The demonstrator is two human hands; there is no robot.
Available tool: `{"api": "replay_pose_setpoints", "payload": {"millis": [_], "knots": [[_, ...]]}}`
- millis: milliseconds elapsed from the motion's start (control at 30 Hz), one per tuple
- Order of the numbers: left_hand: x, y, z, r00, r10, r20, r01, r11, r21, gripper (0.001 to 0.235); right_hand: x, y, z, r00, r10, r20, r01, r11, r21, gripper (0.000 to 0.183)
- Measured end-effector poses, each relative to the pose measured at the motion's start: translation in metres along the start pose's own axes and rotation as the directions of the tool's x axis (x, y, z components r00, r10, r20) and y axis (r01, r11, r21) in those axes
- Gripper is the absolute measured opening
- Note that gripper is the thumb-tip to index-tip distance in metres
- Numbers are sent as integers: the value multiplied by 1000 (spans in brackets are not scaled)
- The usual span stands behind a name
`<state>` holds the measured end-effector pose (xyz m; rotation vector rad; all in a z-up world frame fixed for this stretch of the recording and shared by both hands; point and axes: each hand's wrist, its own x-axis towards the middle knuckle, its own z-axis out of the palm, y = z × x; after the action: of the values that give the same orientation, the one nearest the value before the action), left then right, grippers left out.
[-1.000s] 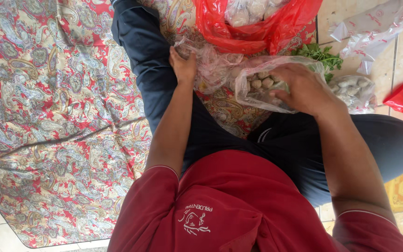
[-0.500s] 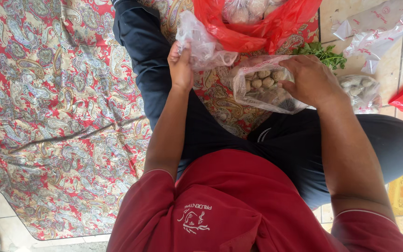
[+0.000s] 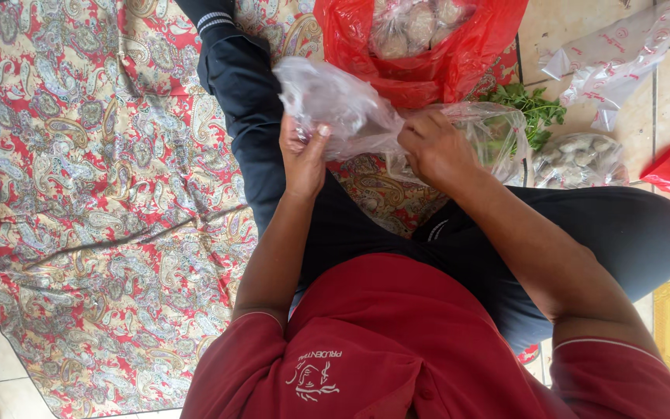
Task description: The person sits on a patterned mat and sorts small bulbous items, likely garlic, from a large red plastic bag into smaller clear plastic bags. They repeatedly open bags, transfer the items, and arrange the filled bags on the floor.
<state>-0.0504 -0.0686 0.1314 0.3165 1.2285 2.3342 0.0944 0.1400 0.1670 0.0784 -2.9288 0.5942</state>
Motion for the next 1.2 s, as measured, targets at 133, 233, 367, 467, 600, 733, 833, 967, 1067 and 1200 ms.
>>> {"api": "replay_pose_setpoints", "payload": {"millis": [133,233,367,467,600,733,833,967,1067,1200], "knots": [[0,-4,-17,983,83,-164,3,886,464,49,-11,-16,-14,973,-228,44,232,966,-117,12],[-11,-12,-30,953,199,-229,13,727,686,20,-14,-31,-20,946,-296,135,313,941,-130,10],[-27,-17,-39,914,369,-171,-164,720,674,24,-11,-41,-26,930,-309,201,333,938,-98,10],[-31,-16,-38,919,356,-168,-175,752,635,23,-6,-38,-32,941,-277,192,304,945,-123,9],[-21,-15,-32,925,357,-129,-198,744,638,19,-6,-27,-40,963,-248,109,261,956,-131,8],[5,-19,-39,927,331,-177,-167,785,597,14,-4,-9,-35,986,-154,63,162,976,-145,11],[25,-25,-57,904,320,-283,-48,735,676,14,0,7,-25,999,-38,-20,35,993,-115,9],[38,-37,-88,920,264,-291,111,536,837,20,2,39,-31,986,85,-142,-100,989,-107,29],[39,-33,-113,874,398,-279,95,423,901,31,-28,63,-69,951,254,-179,-273,958,-89,31],[27,-23,-115,801,517,-302,59,433,899,63,-66,78,-112,802,590,-99,-597,797,-90,37]]}}
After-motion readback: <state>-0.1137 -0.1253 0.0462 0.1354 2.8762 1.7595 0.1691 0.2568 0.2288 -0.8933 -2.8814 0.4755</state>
